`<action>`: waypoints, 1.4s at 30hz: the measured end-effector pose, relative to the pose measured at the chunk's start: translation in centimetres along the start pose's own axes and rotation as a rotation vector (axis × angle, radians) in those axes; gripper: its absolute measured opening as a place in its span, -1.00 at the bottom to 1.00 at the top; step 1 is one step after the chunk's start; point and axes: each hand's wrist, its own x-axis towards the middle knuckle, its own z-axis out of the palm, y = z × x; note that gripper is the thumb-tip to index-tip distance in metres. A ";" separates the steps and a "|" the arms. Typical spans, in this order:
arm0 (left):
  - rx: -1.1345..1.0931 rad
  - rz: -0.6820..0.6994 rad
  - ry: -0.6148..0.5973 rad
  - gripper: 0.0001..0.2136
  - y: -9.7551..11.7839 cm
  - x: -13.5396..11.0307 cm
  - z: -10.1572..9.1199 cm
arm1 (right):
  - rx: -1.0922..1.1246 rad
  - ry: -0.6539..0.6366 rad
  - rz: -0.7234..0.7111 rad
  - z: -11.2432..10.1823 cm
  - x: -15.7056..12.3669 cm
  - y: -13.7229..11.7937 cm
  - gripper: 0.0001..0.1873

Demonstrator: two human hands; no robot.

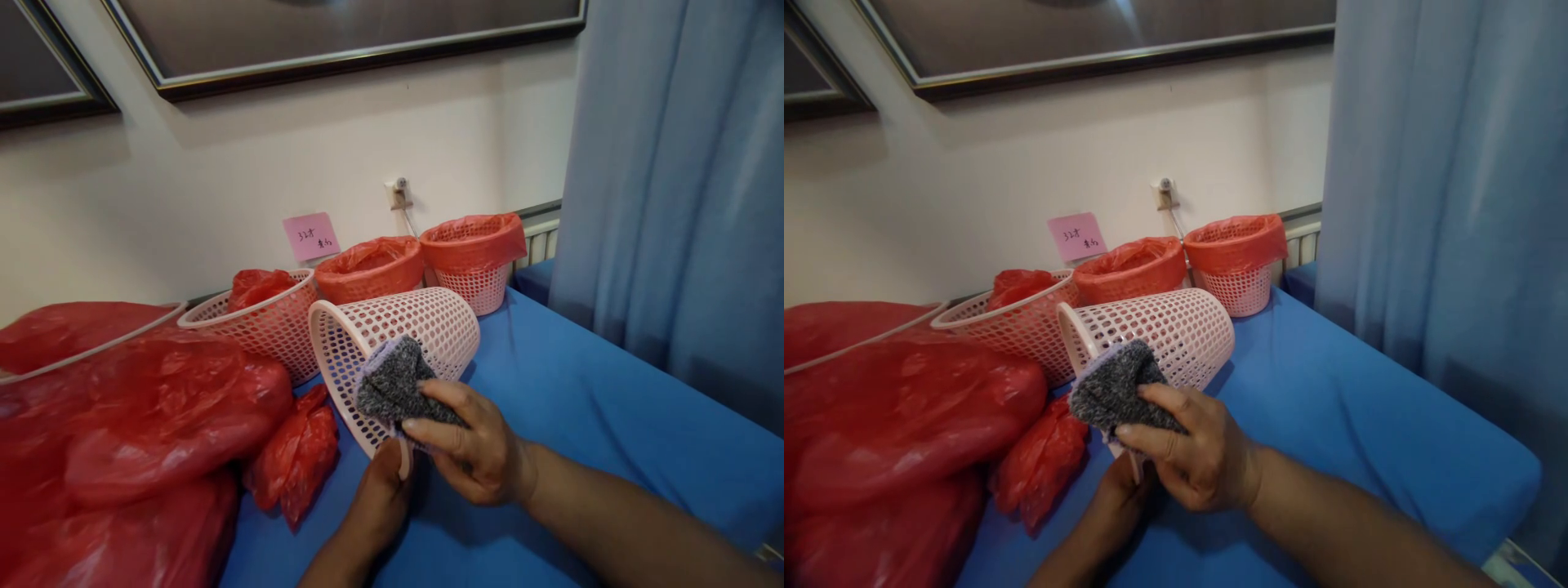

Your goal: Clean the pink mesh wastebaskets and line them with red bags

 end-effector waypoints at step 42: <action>-0.025 -0.141 0.052 -0.73 -0.2 -1.2 -0.3 | 0.139 -0.022 0.001 -0.7 0.6 -1.6 -0.38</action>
